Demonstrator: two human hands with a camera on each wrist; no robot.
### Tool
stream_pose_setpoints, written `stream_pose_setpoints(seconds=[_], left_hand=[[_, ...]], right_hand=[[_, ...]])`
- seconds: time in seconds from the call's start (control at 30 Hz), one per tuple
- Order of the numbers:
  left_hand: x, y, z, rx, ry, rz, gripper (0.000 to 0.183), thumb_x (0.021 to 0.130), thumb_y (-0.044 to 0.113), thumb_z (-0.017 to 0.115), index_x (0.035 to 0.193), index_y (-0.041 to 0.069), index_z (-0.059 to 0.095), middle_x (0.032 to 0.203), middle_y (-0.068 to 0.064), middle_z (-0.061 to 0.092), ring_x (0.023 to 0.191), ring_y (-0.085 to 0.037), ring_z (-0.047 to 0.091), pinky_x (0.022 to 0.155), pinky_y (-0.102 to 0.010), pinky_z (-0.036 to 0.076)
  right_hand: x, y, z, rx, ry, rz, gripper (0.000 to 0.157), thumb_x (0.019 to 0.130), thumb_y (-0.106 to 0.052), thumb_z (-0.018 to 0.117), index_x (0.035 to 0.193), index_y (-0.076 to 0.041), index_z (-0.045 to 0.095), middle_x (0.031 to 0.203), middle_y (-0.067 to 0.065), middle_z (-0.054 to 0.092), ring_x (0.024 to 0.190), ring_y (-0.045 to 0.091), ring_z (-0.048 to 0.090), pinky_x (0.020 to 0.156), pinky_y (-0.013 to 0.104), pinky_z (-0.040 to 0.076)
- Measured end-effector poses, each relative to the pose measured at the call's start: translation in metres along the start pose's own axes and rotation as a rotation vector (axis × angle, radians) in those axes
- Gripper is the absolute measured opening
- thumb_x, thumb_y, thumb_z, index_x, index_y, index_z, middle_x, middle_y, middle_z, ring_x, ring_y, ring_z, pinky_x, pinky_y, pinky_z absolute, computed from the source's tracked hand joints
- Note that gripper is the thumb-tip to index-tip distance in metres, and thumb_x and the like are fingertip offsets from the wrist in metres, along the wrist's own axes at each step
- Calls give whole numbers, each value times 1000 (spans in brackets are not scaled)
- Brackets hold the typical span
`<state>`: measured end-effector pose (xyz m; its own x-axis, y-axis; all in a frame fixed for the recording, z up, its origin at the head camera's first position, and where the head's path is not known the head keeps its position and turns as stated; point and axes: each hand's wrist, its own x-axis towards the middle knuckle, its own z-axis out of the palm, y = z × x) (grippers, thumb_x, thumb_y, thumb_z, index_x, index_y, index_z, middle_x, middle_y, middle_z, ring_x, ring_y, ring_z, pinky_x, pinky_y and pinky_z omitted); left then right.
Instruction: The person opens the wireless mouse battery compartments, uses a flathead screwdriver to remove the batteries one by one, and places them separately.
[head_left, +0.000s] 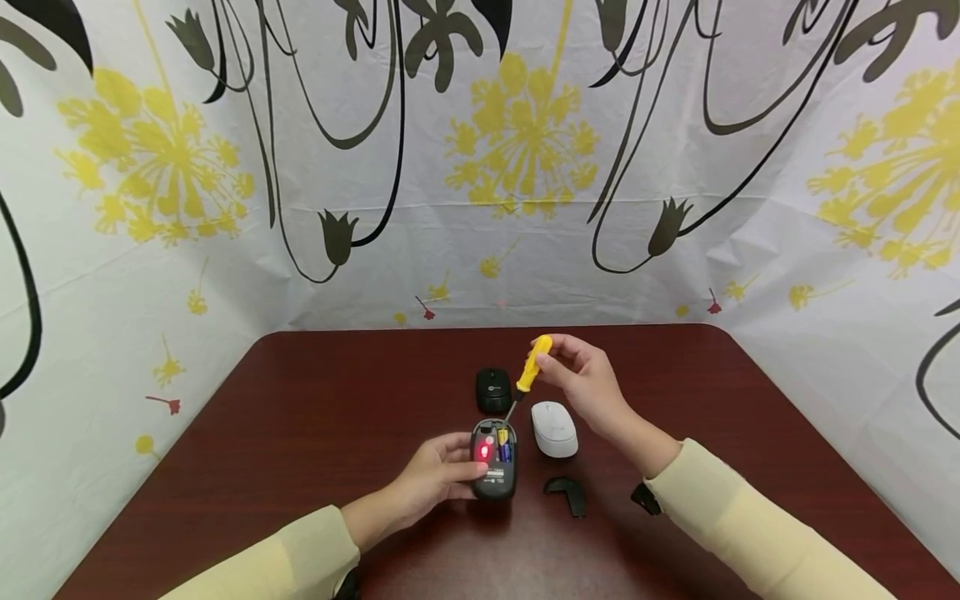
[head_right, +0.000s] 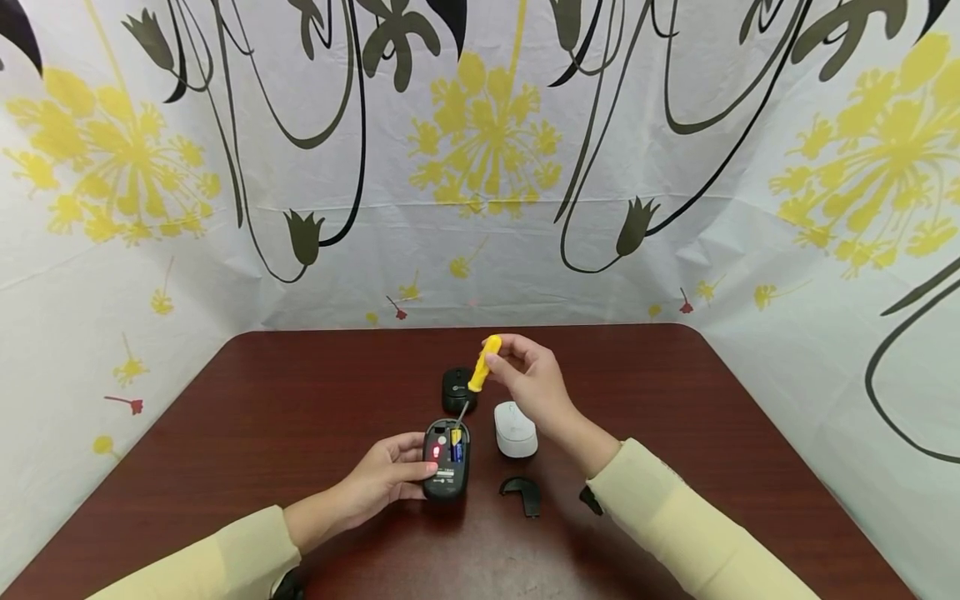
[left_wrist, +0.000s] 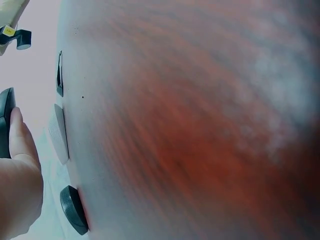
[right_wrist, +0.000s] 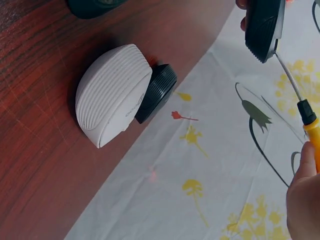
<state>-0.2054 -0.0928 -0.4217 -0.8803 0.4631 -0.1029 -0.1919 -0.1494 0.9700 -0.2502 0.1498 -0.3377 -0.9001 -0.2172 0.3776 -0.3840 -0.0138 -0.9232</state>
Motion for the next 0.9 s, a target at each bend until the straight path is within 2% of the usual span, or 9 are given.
stream_pose_setpoints(seconds=[0.13,0.23,0.3,0.47,0.6,0.7,0.9], left_hand=[[0,0,0,3,-2,-3,53,88,4,68,134,-10,46,116,-20,62,97,-27,65,79,-42,58],[-1,1,1,15,0,-14,53,88,4,69,134,-9,46,115,-19,63,97,-26,65,78,-42,58],[-1,2,1,21,1,-22,54,88,5,69,135,-8,46,115,-19,63,96,-26,65,78,-41,58],[-3,2,2,28,-6,-30,55,87,4,69,136,-6,46,115,-18,62,96,-26,65,78,-42,58],[-3,1,3,36,-9,-36,56,88,5,69,137,-6,45,117,-18,62,97,-26,65,78,-42,58],[-3,1,3,38,-10,-40,57,88,5,69,138,-6,44,118,-18,61,98,-27,65,78,-43,58],[-3,0,3,52,-8,-44,58,88,4,69,139,-6,43,119,-17,61,97,-26,65,77,-43,58]], right_hand=[[-2,-2,0,-64,-46,-102,22,96,-6,61,114,6,60,101,15,64,89,19,65,82,37,57],[-1,-1,-1,-65,-60,-102,22,96,-7,61,114,6,61,101,15,64,89,20,65,81,38,57],[2,0,-2,-26,-46,-48,23,96,-7,61,113,7,60,101,16,63,89,20,66,81,38,57],[10,8,-6,47,53,176,26,97,-9,59,115,10,57,101,15,59,89,18,66,81,35,57],[14,17,-10,82,94,327,29,99,-11,56,117,12,54,102,11,58,87,14,65,82,32,57],[16,23,-12,96,98,381,32,99,-10,55,119,15,51,102,11,58,86,14,65,82,30,57],[17,26,-13,86,77,405,36,100,-13,55,123,15,50,104,13,59,87,14,64,82,30,56]])
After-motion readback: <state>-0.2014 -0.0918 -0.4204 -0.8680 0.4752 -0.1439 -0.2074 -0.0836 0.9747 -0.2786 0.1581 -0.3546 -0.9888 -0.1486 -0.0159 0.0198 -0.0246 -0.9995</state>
